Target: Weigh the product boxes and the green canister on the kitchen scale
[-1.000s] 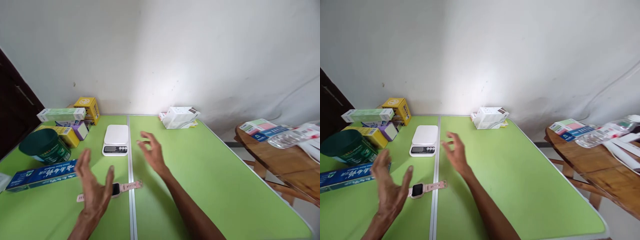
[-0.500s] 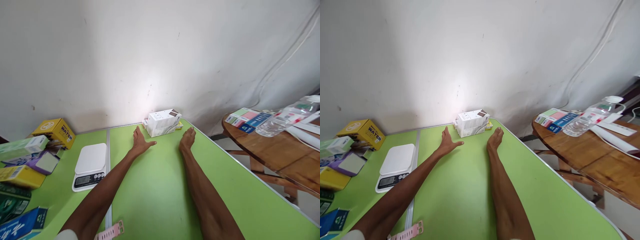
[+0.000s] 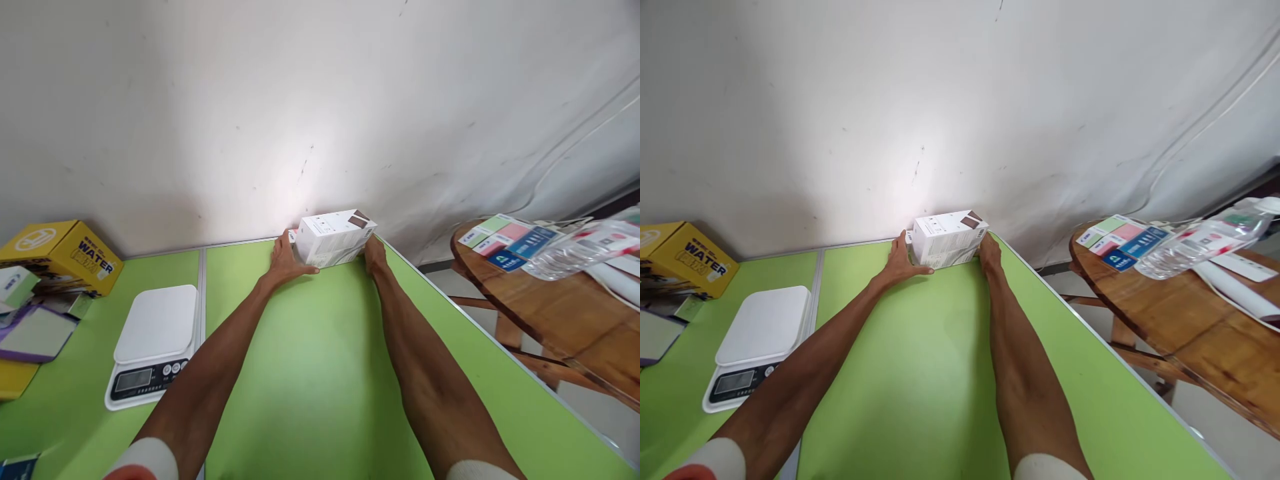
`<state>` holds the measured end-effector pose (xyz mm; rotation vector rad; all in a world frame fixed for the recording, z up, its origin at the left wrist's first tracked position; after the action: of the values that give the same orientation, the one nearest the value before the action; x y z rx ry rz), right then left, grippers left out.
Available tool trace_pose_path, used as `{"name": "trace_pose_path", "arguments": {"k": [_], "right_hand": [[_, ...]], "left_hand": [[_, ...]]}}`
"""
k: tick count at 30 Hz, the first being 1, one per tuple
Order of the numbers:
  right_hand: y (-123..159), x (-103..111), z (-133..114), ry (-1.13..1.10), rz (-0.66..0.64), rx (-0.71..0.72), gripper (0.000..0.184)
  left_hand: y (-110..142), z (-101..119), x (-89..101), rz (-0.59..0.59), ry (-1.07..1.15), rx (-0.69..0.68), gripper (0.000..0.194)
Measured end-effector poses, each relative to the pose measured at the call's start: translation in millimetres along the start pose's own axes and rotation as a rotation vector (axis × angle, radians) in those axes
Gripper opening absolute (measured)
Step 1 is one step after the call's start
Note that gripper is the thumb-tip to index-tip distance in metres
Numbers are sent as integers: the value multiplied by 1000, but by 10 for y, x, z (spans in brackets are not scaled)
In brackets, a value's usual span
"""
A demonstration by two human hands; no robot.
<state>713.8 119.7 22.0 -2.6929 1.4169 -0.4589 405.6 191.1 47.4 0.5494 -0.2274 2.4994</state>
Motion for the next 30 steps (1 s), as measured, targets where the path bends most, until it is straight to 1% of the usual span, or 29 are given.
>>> {"name": "trace_pose_path", "arguments": {"k": [1, 3, 6, 8, 11, 16, 19, 21, 23, 25, 27, 28, 30], "right_hand": [[26, 16, 24, 35, 2, -45, 54], [95, 40, 28, 67, 1, -97, 47], [242, 60, -37, 98, -26, -102, 45], [379, 88, -92, 106, -42, -84, 45], [636, 179, -178, 114, -51, -20, 45], [1144, 455, -217, 162, -48, 57, 46], [1452, 662, -202, 180, -52, 76, 49], [1637, 795, -183, 169, -54, 57, 53], [1804, 936, -179, 102, -11, 15, 59], [1970, 1058, -231, -24, 72, -6, 67], [2138, 1101, -349, -117, 134, 6, 73], [2218, 1079, -430, -127, 136, 18, 76], [2366, 986, -608, -100, 111, 40, 81]], "left_hand": [[-18, -13, 11, 11, 7, 7, 162], [-33, -45, 20, 15, 16, 28, 154], [13, -56, 16, 17, -16, 39, 137], [99, -45, 23, 53, -53, 41, 128], [315, -22, 12, 92, -84, 48, 120], [827, 16, -52, 63, -79, 37, 117], [1128, 41, -66, 41, -53, 36, 119], [1290, 64, -74, 2, -17, 42, 120], [1415, 102, -74, -48, 20, 51, 121], [1504, 180, -37, -72, 22, 41, 124], [1559, 314, 39, -50, -20, -11, 121], [1576, 391, 79, -31, -47, -42, 115], [1596, 519, 139, -6, -80, -80, 94]]}}
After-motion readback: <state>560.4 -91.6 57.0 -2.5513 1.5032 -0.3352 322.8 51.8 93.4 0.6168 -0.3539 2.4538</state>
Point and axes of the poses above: each hand's wrist, its own y-axis away from the middle knuckle, its own x-axis out of the back of the hand, z = x × y, the point moved 9 cm from there along -y, towards the middle knuckle, and after that the axes turned 1 degree about -z, right-handed, at the moved point
